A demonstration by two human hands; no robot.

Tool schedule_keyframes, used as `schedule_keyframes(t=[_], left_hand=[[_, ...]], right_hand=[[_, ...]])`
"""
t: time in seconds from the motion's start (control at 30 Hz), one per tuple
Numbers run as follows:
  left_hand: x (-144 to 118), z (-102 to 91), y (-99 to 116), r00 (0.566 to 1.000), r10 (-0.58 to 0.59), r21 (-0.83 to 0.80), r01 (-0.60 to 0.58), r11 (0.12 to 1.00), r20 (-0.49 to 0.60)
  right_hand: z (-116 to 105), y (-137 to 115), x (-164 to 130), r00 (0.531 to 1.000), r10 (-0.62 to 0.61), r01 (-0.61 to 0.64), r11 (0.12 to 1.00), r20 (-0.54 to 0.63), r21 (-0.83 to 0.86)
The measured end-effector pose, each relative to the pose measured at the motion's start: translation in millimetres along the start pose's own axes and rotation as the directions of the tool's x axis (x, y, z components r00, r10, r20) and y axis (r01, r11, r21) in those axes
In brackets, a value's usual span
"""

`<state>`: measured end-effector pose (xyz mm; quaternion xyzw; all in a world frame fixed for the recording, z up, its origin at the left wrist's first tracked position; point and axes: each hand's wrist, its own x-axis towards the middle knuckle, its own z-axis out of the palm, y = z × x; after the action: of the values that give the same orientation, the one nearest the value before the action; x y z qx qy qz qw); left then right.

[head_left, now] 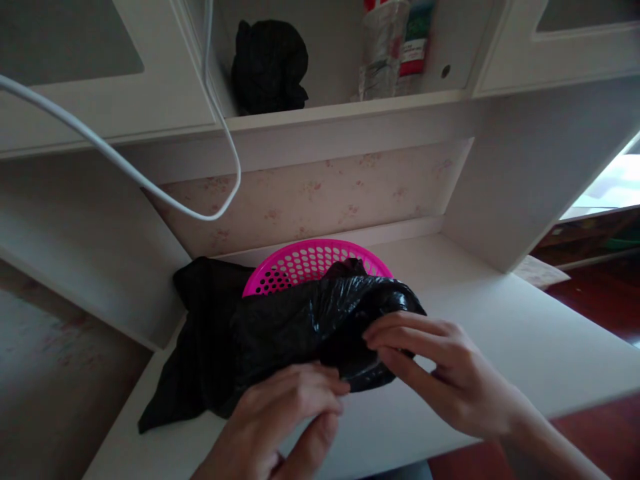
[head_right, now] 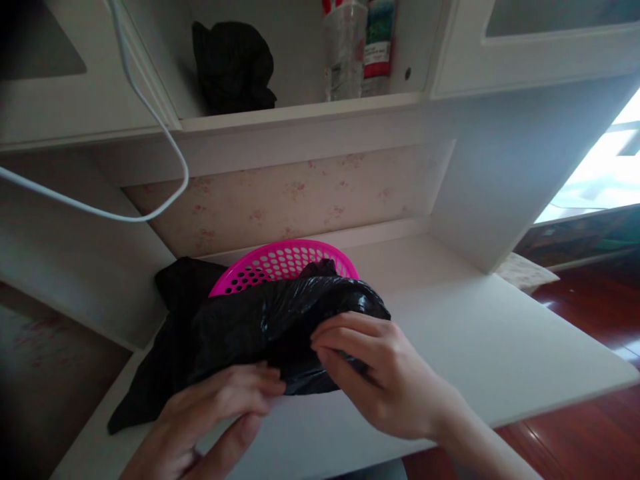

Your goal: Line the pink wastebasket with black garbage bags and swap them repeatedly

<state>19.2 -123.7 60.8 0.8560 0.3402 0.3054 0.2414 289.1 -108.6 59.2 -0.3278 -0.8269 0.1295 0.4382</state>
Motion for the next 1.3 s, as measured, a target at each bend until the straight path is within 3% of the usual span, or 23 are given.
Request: schedule_keyframes(t=[0.1,0.2,0.3,0.37,0.4,0.47,0.6,0.7,0.8,0.93,1.07,1.17,1.3], left_hand=[[30.2,-0.1,1.8,0.999,-0.002,0.110,-0.002,0.994,0.033],[54.0,-6.9,-8.2,0.997,-0.070,0.308,0.063,0.949,0.011],[73.0,-18.0,-24.0,0.967,-0.216,0.458,0.132,0.879,0.134],[82.6,-24.4,-34.7,0.930,-0.270,0.461,0.131,0.877,0.249],[85.9,-26.5,-39.8,0.920,-0.275,0.456,0.124,0.881,0.281],[89.2,-28.4,-49.1,0.919,-0.268,0.462,0.112,0.880,0.287],[87.9,-27.6,-63.5,0.948,-0.275,0.537,0.151,0.830,0.159],[88.9,-29.8,-73.4,0.951,-0.304,0.518,0.232,0.823,0.056],[94.7,-35.6,-86.9,0.938,-0.346,0.451,0.321,0.833,-0.030],[106.4,-44.3,-109.5,0.926,-0.376,0.335,0.366,0.868,-0.035],[117.9,-53.3,-127.8,0.930,-0.365,0.109,0.367,0.924,-0.040],[122.4,-59.6,-136.9,0.912,-0.404,-0.098,0.397,0.912,-0.064],[120.6,-61.6,-151.6,0.855,-0.515,-0.359,0.461,0.812,-0.068]], right_hand=[[3.0,0.9,27.6,0.967,0.030,0.009,0.988,0.254,-0.153],[7.3,9.6,51.1,0.836,0.146,0.057,0.936,0.529,-0.348],[12.4,18.5,71.2,0.728,0.232,0.182,0.842,0.645,-0.508],[16.1,23.2,81.9,0.700,0.302,0.188,0.796,0.647,-0.576],[17.8,25.2,86.1,0.710,0.336,0.165,0.775,0.619,-0.610],[19.8,29.1,92.0,0.771,0.368,0.097,0.738,0.519,-0.667],[16.7,42.0,96.2,0.885,0.336,-0.025,0.725,0.322,-0.688],[9.2,60.6,96.9,0.913,0.344,-0.128,0.751,0.218,-0.648],[0.6,83.5,98.4,0.906,0.393,-0.242,0.781,0.153,-0.575],[-6.4,111.8,101.3,0.878,0.456,-0.363,0.833,0.146,-0.417],[-4.8,135.5,103.7,0.832,0.534,-0.510,0.843,0.149,-0.171],[0.0,149.3,103.4,0.765,0.613,-0.633,0.772,0.200,0.058],[7.4,161.6,100.3,0.644,0.696,-0.764,0.559,0.318,0.322]])
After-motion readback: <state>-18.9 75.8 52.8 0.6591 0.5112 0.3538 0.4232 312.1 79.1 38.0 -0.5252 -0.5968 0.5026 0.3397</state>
